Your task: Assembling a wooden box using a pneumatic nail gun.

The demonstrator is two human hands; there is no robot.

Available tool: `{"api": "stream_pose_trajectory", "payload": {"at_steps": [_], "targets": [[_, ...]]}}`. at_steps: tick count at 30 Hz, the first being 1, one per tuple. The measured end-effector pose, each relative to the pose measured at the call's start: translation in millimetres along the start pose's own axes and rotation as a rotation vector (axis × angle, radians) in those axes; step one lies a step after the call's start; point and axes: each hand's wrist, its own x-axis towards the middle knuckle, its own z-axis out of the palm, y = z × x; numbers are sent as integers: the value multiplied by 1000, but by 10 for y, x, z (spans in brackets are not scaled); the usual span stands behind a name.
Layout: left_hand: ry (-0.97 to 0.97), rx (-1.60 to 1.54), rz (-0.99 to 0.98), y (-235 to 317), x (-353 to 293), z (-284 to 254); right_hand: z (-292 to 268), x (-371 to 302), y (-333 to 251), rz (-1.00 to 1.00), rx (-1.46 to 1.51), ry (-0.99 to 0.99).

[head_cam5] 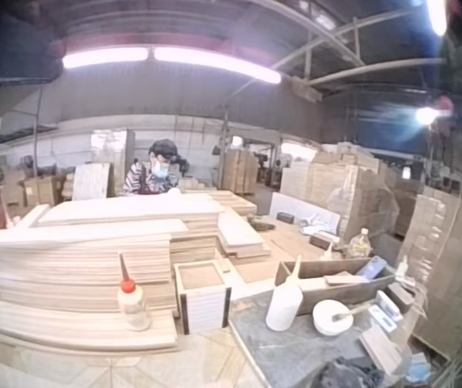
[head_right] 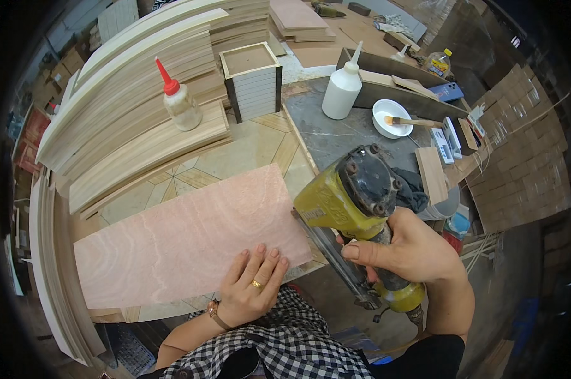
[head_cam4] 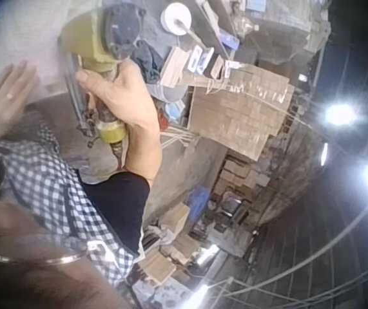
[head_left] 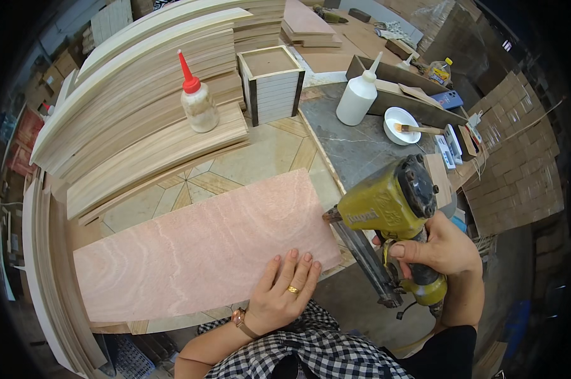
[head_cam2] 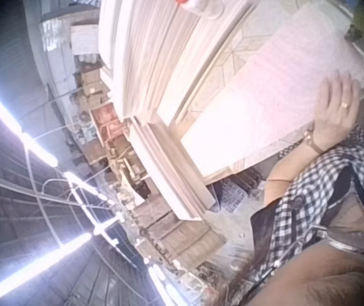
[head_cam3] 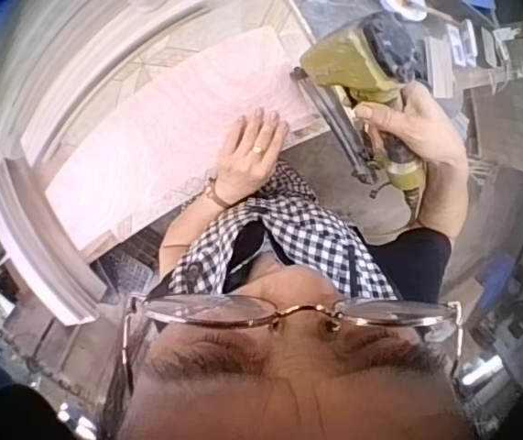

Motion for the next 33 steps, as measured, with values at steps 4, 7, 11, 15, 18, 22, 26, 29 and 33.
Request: {"api": "stream_pose_trajectory", "payload": {"at_steps": [4, 7, 11, 15, 18, 22, 26, 29, 33], "targets": [[-2, 3, -3, 1, -4, 5, 9, 9, -10, -13, -1, -1], [-15, -3, -9, -4, -11, 3, 10, 11, -15, -7, 6, -1], [-9, 3, -2, -5, -18, 10, 8, 8, -30, -1, 7, -8], [5, 12, 2, -9, -20, 28, 23, 15, -34, -4, -21, 8], [9, 17, 3, -7, -21, 30, 17, 32, -37, 8, -14, 1], [11, 20, 5, -7, -23, 34, 4, 34, -37, 25, -23, -5], [16, 23, 6, -8, -18, 29, -29, 48, -54, 41, -110, -19], [17, 29, 11, -10, -11, 20, -69, 88, -89, 41, -141, -33], [19, 28, 9, -10, -9, 15, -114, 161, -188, 96, -273, -103]]}}
